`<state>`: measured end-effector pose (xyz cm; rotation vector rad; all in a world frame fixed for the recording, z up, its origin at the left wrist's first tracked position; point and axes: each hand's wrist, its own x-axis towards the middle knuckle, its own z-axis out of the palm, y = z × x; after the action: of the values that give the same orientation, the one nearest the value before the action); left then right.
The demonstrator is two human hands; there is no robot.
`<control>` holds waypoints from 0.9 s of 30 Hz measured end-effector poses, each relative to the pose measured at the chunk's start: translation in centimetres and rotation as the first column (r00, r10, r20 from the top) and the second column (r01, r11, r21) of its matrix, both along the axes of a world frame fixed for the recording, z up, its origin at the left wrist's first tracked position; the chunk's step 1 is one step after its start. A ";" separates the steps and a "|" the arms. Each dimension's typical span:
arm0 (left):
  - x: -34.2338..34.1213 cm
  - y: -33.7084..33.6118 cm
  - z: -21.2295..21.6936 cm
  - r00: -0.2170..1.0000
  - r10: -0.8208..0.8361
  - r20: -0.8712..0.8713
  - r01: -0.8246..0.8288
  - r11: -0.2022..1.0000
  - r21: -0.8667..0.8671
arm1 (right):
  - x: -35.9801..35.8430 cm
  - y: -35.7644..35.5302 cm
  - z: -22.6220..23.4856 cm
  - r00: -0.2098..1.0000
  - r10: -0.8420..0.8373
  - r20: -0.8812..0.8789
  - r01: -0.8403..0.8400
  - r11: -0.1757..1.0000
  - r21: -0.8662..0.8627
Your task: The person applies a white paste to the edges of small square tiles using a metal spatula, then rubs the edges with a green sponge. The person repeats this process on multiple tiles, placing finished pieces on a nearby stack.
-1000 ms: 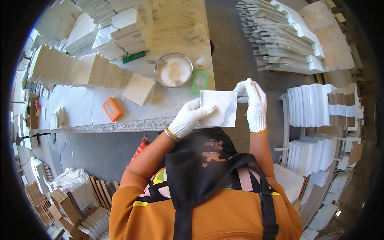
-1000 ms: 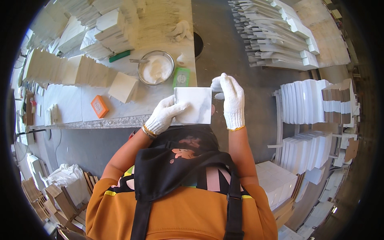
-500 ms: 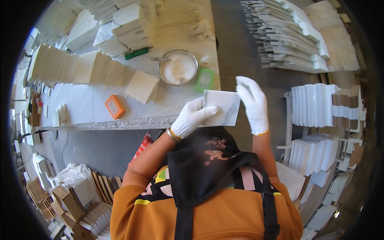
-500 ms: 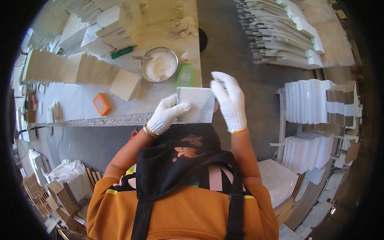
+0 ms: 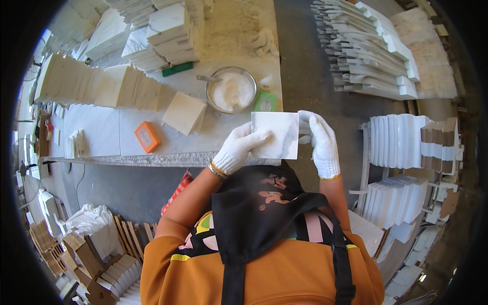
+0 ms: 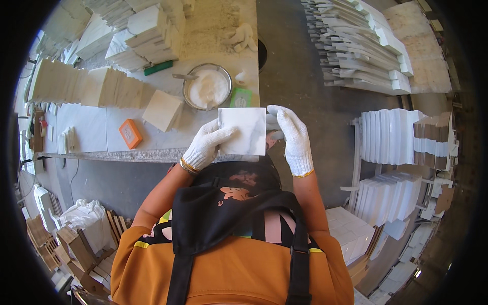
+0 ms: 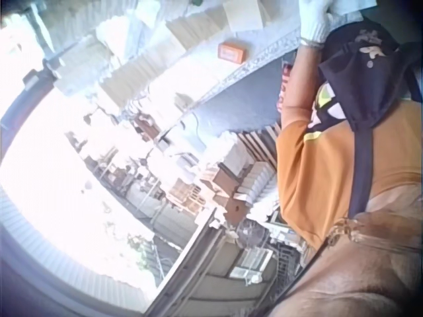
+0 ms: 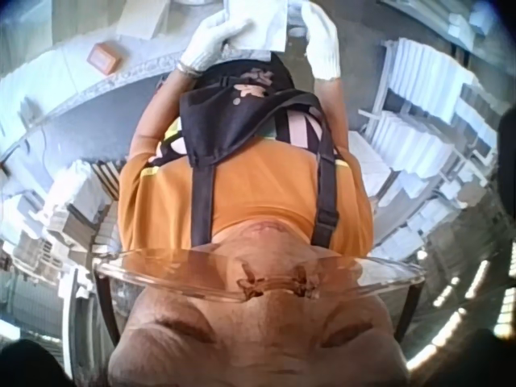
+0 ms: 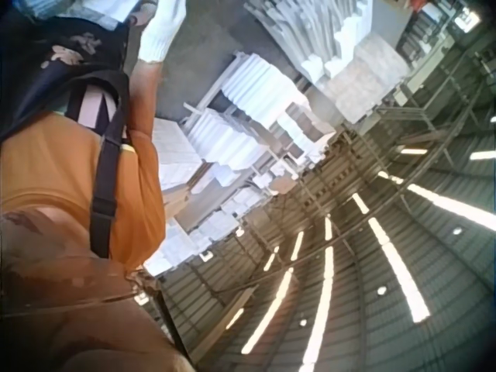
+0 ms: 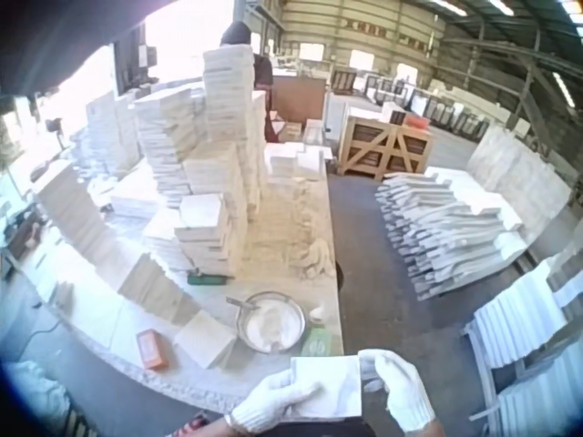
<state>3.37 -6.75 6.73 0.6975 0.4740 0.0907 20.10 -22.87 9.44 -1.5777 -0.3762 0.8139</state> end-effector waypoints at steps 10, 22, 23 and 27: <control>-0.5 1.4 -1.1 1.000 0.030 0.008 -0.030 0.998 0.054 | -2.2 1.5 -1.2 0.976 0.150 -0.158 -0.142 0.988 0.061; 0.7 2.3 -1.5 0.998 0.021 0.055 -0.024 0.998 0.054 | -0.2 2.3 -0.8 0.974 0.177 -0.144 -0.167 0.983 0.080; 1.1 2.4 -1.5 0.998 0.050 0.025 -0.050 0.999 -0.006 | -0.1 2.4 -0.8 0.972 0.168 -0.164 -0.157 0.985 0.076; 1.8 3.1 -4.0 1.000 0.004 0.000 -0.004 0.983 -0.181 | -0.8 2.9 -0.6 0.963 0.072 -0.261 -0.036 0.990 0.140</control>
<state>5.15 -3.61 2.73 0.5181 0.4773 0.0503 19.35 -20.00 8.88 -1.3178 -0.2740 1.0082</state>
